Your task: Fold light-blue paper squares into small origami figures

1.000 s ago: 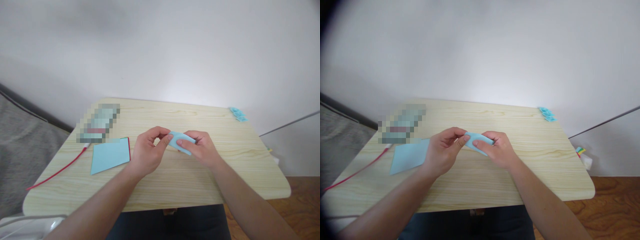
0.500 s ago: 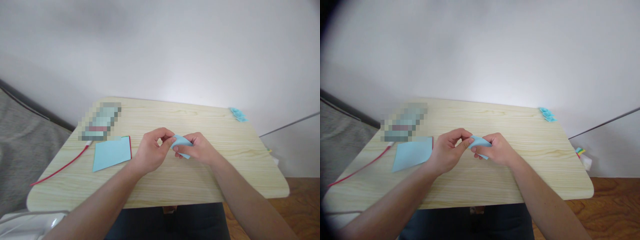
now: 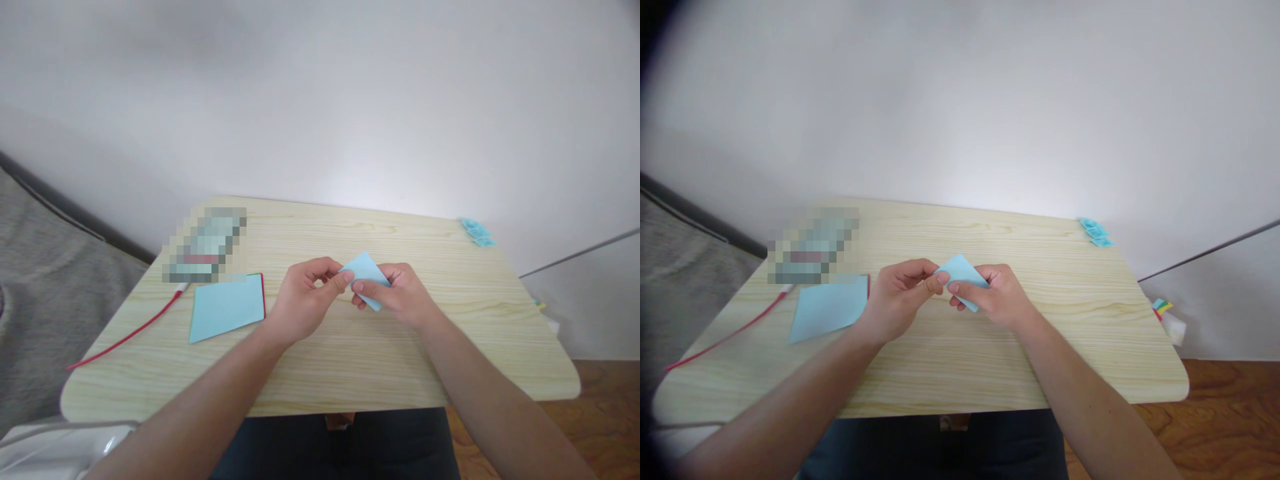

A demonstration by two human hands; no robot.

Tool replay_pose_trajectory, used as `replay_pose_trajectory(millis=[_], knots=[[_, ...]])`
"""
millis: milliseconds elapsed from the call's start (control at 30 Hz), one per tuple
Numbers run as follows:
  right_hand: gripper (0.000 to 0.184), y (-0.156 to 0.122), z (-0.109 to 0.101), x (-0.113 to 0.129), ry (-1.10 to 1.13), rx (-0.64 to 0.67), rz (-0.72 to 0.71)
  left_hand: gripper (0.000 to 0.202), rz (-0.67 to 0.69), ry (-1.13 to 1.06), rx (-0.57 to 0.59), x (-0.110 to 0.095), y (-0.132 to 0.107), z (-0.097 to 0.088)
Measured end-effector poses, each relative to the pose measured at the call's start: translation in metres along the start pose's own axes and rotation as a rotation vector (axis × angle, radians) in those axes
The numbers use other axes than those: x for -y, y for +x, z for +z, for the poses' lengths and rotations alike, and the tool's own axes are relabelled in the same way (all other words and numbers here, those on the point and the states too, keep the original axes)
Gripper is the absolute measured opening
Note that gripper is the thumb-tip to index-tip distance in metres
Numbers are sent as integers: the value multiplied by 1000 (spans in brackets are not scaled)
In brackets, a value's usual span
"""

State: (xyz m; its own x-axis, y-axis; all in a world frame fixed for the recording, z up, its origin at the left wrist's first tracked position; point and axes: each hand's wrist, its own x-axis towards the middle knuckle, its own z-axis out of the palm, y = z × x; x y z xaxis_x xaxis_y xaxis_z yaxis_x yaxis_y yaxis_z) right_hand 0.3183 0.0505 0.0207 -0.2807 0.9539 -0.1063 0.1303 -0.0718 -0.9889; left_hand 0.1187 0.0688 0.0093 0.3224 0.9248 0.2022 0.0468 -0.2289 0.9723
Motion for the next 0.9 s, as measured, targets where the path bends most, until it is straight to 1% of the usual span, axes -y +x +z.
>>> replay_pose_trajectory(millis=[67,167,333,433,567,700,800,900], knots=[[34,0,0,1,6,0,-5,29,17,23,-21,-1,0,0],[34,1,-1,0,20,18,9,30,13,31,-15,-1,0,-1],[30,3,-4,-1,-11,93,39,30,6,14,-9,-1,1,-1],[31,3,-4,-2,-30,90,29,29,16,17,-16,-1,1,-1],[33,4,-5,-2,3,89,37,28,16,12,-42,3,2,-3],[36,5,-7,-5,16,65,41,28,10,17,-108,7,4,-4],[34,6,-9,-7,6,12,6,27,23,11,-128,6,5,-4],[35,6,-10,-8,45,-41,-37,25,29,-16,-169,3,6,-4]])
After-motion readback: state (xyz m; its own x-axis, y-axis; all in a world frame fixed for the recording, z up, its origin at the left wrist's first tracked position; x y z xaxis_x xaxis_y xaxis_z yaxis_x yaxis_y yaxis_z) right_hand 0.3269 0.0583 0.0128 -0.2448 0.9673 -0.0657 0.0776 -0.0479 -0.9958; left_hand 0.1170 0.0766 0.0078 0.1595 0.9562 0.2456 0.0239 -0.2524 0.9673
